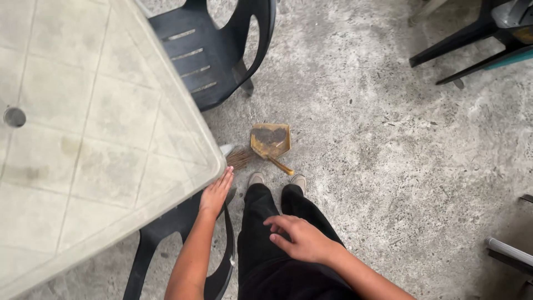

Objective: Sweeping the concrete floor with a broom and dustpan followed by wiping down plastic chairs with a spray cleaner and cloth.

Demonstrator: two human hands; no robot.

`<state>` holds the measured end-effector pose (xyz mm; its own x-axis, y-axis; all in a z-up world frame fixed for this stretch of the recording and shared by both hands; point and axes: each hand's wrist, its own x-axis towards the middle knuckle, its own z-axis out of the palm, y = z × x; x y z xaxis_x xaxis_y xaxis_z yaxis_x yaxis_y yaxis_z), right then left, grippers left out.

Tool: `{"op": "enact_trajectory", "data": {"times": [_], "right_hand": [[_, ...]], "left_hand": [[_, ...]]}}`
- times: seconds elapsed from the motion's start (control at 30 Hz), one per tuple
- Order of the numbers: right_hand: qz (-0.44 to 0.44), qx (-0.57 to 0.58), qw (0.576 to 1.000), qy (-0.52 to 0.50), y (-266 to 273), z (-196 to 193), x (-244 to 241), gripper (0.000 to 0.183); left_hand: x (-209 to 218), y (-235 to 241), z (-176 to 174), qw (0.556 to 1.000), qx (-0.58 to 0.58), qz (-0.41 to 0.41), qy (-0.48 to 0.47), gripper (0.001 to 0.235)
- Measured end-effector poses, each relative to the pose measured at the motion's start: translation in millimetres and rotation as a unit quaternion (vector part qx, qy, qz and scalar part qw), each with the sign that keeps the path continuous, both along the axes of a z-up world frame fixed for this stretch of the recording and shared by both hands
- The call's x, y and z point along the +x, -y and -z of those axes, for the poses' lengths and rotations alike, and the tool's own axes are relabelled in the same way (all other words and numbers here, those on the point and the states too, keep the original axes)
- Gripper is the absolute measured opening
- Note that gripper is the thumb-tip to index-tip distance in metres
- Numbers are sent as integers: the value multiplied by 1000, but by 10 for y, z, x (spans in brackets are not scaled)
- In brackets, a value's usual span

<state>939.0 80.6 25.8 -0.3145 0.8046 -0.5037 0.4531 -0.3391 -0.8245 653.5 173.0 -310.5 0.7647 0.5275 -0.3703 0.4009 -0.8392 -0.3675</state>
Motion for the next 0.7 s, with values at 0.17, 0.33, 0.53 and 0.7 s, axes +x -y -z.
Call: {"op": "enact_trajectory", "data": {"times": [0.17,0.33,0.53,0.7], "right_hand": [[21,6,1000,5,18,62,42,36],[45,9,999,9,-80,92,95,36],[59,-19,998,3,-100,98,77,37],[49,-2,999,2,-86,164,35,37]], "left_hand": [[171,-100,356,990,-69,-82,-88,72],[141,-60,1020,961,-171,-152,-157,68],[181,-287,405,942,-128,-17,-311,74],[12,-338,375,941,60,113,-313,61]]}}
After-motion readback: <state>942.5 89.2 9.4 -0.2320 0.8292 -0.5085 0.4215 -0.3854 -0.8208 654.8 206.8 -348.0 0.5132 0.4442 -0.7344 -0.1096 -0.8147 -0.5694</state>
